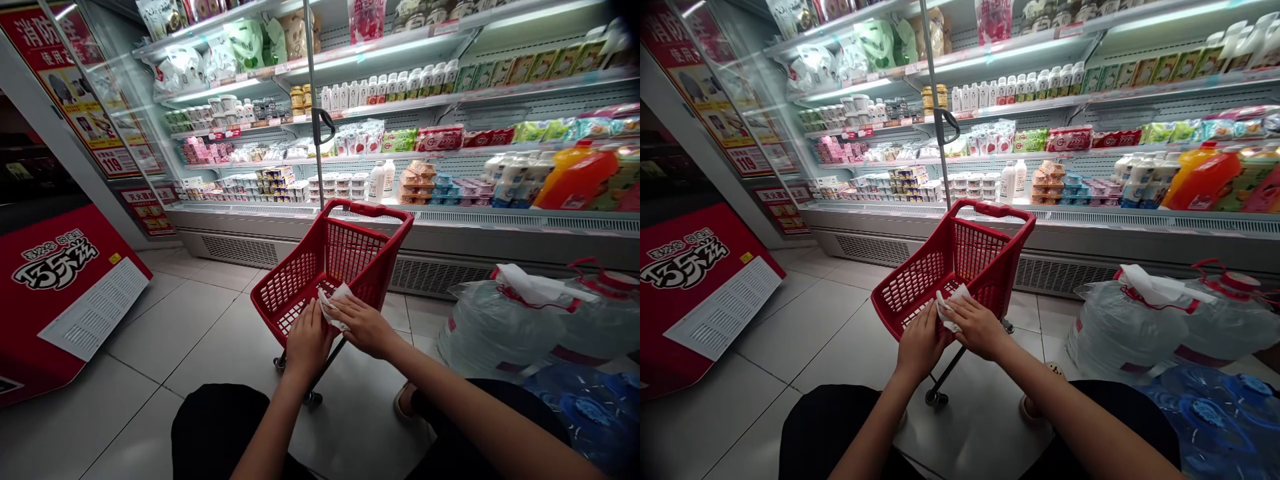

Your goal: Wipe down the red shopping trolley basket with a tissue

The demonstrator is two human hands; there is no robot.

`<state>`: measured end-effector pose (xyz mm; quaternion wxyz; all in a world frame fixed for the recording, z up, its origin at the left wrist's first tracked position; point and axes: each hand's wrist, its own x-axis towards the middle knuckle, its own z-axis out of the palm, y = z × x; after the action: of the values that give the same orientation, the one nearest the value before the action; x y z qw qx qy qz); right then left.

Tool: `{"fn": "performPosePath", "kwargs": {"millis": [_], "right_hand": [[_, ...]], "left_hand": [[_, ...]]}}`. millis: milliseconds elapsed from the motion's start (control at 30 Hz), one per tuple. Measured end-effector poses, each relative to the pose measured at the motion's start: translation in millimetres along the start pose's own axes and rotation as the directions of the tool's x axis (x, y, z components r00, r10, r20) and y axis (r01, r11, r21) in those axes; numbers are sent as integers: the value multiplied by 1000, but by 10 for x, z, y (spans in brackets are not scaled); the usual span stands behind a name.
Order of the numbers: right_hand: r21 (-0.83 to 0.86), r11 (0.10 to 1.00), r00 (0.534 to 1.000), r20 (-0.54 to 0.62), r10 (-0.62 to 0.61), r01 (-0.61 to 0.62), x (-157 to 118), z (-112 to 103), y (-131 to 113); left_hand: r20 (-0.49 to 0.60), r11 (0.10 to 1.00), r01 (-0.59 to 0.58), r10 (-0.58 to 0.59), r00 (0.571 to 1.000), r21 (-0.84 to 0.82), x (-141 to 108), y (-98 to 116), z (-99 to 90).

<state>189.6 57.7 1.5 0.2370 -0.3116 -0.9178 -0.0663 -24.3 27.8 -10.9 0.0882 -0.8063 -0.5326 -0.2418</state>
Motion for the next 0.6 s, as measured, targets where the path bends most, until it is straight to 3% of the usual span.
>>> {"fn": "performPosePath", "kwargs": {"millis": [100,267,367,467,600], "right_hand": [[-33,999,1000,2,5,-5,-25,-82,251],[-146,975,985,-64,159,-166,-153,-293,990],[-162,962,973,-94,209,-222,-212,-358,1221],[-146,960,969,-100,225,-238,-225,-309,1144],[-111,973,977,-92,193,-203,-145,-140,683]], "left_hand": [[-22,998,-59,59,998,-4,-54,-36,-68],[-24,996,-92,92,995,-10,-100,-132,-170],[-31,995,-91,90,995,-30,-110,-160,-196],[-30,997,-65,64,997,-34,-117,-177,-235],[-21,997,20,-19,1000,77,-31,-91,-249]]}}
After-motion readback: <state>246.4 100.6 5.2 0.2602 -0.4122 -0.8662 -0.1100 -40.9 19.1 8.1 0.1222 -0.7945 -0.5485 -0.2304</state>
